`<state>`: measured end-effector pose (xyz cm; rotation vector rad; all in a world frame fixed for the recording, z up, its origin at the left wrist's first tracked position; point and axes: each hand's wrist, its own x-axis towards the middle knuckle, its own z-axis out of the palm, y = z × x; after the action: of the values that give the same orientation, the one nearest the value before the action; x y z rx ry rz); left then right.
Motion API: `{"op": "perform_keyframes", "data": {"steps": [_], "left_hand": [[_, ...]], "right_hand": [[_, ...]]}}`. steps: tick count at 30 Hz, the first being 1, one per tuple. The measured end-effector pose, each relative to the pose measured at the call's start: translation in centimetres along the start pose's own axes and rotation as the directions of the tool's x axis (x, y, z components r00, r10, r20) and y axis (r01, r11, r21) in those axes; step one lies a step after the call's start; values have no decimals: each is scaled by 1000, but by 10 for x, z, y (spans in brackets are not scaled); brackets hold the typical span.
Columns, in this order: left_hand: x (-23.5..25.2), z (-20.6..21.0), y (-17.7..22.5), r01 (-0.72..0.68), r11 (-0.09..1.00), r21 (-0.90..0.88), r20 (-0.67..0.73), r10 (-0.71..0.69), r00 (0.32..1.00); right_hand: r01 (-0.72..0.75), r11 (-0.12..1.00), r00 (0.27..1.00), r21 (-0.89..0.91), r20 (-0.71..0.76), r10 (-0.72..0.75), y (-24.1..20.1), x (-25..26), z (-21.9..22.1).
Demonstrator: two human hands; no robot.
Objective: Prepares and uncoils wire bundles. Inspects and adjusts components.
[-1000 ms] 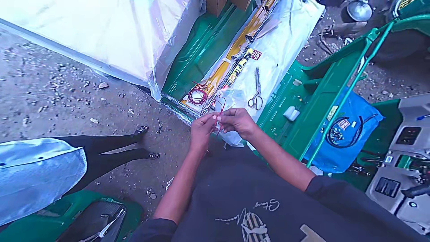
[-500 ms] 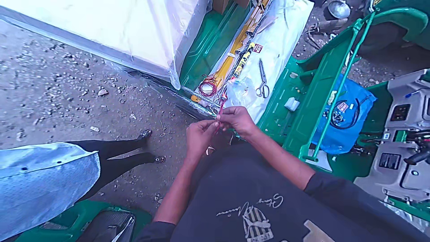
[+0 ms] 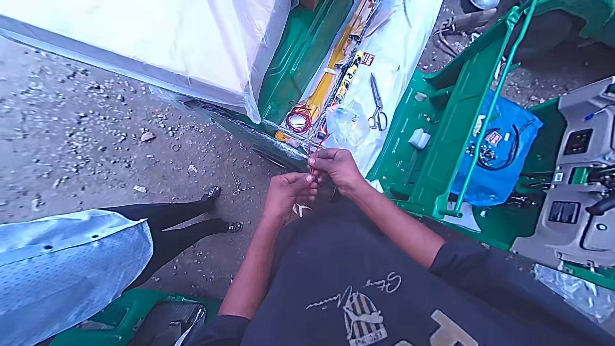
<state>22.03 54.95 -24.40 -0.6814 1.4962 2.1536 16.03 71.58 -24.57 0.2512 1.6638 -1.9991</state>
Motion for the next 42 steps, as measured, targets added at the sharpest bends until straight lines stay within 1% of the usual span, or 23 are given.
{"op": "perform_keyframes", "data": {"steps": [5, 10, 12, 13, 14, 15, 16, 17, 19, 23, 26, 28, 29, 30, 31, 32, 33, 34, 35, 36, 38, 40, 42], "left_hand": [[9, 13, -1, -30, 998, 54, -12, 30, 999], [32, 41, -2, -158, 978, 136, -22, 163, 986], [38, 50, 0, -177, 968, 177, -48, 189, 981], [42, 54, 3, -186, 962, 199, -64, 202, 977], [47, 59, 6, -194, 957, 218, -80, 215, 973], [50, 65, 9, -200, 951, 234, -98, 228, 969], [51, 71, 12, -207, 948, 242, -114, 240, 964], [52, 76, 17, -213, 946, 243, -130, 249, 960], [53, 85, 31, -236, 946, 222, -169, 275, 946], [59, 94, 70, -262, 945, 194, -232, 303, 924], [68, 98, 95, -282, 950, 138, -246, 308, 919], [73, 101, 110, -314, 946, 86, -251, 325, 912], [75, 102, 117, -332, 942, 55, -247, 335, 909], [77, 102, 123, -352, 936, 22, -244, 346, 906], [79, 101, 129, -368, 930, -2, -245, 357, 901], [80, 99, 135, -376, 926, -18, -249, 360, 899], [82, 99, 140, -377, 926, -35, -251, 357, 900], [85, 98, 146, -380, 924, -49, -248, 357, 900], [88, 96, 153, -385, 921, -54, -238, 363, 901], [91, 95, 160, -392, 918, -55, -229, 371, 900], [96, 91, 169, -399, 915, -56, -214, 380, 900], [100, 91, 179, -407, 913, -39, -213, 390, 896], [103, 91, 186, -417, 909, -19, -213, 404, 890]], "right_hand": [[-12, 1000, 1000, 11, -3, 12, -3, 10, -10], [-79, 995, 995, 67, 68, 74, -12, 34, -44], [-81, 996, 996, -25, 26, 82, -17, 47, -78], [-35, 990, 997, -138, -72, 25, -18, 59, -105], [10, 950, 977, -313, -199, -76, -17, 78, -141], [-8, 859, 934, -512, -311, -176, -13, 102, -183], [-90, 754, 891, -651, -391, -231, -6, 129, -225], [-190, 667, 870, -721, -438, -226, 0, 154, -260], [-328, 531, 875, -781, -463, -142, 10, 194, -303], [-419, 282, 903, -863, -429, 30, 4, 232, -300], [-402, 242, 914, -883, -402, 51, 0, 243, -299], [-434, 306, 897, -847, -438, 60, -2, 250, -309], [-456, 385, 883, -802, -463, 80, -1, 253, -317], [-467, 509, 866, -723, -489, 100, 0, 256, -325], [-455, 683, 851, -572, -505, 144, 1, 258, -333], [-408, 861, 845, -304, -483, 230, 4, 256, -340], [-329, 944, 861, 30, -401, 313, 1, 250, -345], [-256, 926, 895, 278, -292, 336, -4, 241, -349], [-200, 884, 934, 421, -189, 302, -11, 231, -348], [-158, 847, 967, 507, -93, 236, -17, 219, -344], [-137, 819, 991, 558, 74, 116, -31, 182, -329], [-178, 826, 955, 535, 295, 16, -47, 139, -307], [-267, 826, 836, 496, 546, -57, -65, 101, -281]]}}
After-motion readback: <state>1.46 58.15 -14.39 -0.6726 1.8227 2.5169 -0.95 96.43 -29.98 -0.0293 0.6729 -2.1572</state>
